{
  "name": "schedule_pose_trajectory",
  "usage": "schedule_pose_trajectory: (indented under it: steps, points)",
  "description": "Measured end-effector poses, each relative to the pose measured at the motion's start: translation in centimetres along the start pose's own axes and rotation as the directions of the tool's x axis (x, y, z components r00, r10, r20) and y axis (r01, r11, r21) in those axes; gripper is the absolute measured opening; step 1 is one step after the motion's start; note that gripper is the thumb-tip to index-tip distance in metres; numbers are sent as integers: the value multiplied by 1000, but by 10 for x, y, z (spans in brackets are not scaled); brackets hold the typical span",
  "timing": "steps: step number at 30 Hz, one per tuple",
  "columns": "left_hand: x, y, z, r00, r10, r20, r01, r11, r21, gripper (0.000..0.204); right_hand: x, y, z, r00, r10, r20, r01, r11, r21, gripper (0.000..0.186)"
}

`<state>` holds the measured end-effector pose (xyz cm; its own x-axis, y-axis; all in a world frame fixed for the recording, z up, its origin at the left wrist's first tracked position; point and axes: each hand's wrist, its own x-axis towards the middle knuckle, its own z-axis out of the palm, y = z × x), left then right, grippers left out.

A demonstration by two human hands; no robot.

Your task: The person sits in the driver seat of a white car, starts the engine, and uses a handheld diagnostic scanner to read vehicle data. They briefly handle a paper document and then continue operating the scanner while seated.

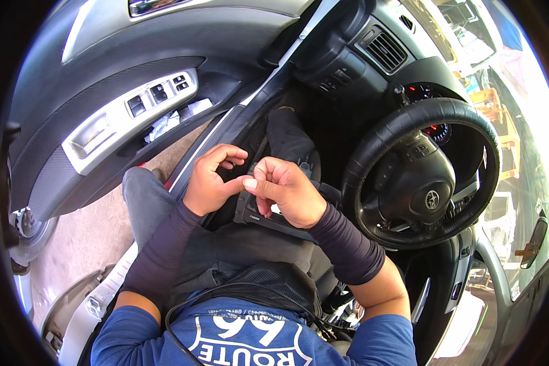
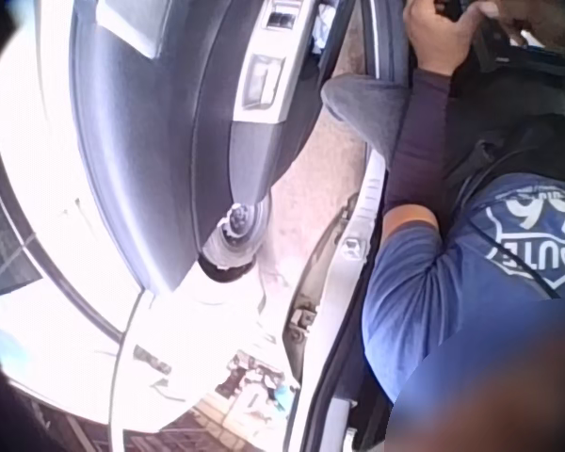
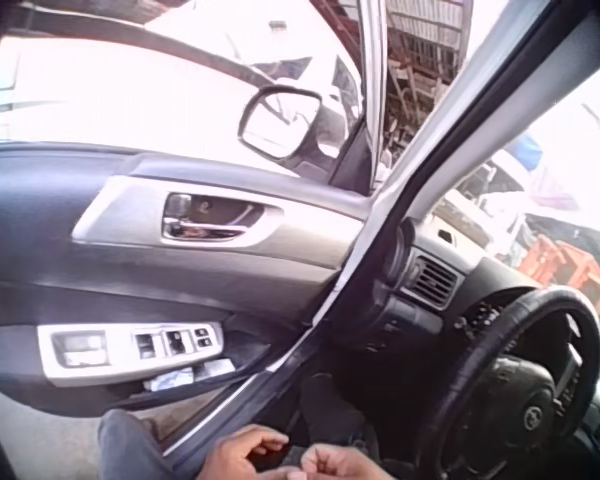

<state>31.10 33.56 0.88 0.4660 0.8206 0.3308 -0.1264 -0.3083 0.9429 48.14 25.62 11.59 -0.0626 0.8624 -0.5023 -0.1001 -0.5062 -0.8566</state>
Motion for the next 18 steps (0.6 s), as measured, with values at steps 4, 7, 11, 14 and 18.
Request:
schedule_pose_trajectory:
  steps: [4,7,11,14,18]
  points:
    - [0,-3,2,992,-114,46,122,952,-282,46,6,12,2,997,-56,50,42,965,258,22]
    - [-1,-4,3,990,-129,55,139,934,-328,45,7,22,4,993,-107,44,83,924,372,21]
    - [0,-5,1,983,-179,47,180,864,-471,41,11,22,0,969,-241,58,181,847,499,20]
    - [3,-6,-4,980,-197,-15,167,865,-473,37,17,11,-9,933,-360,17,327,865,381,16]
    - [6,-6,-9,975,-196,-100,131,883,-451,35,28,-6,-18,925,-367,-93,377,917,130,15]
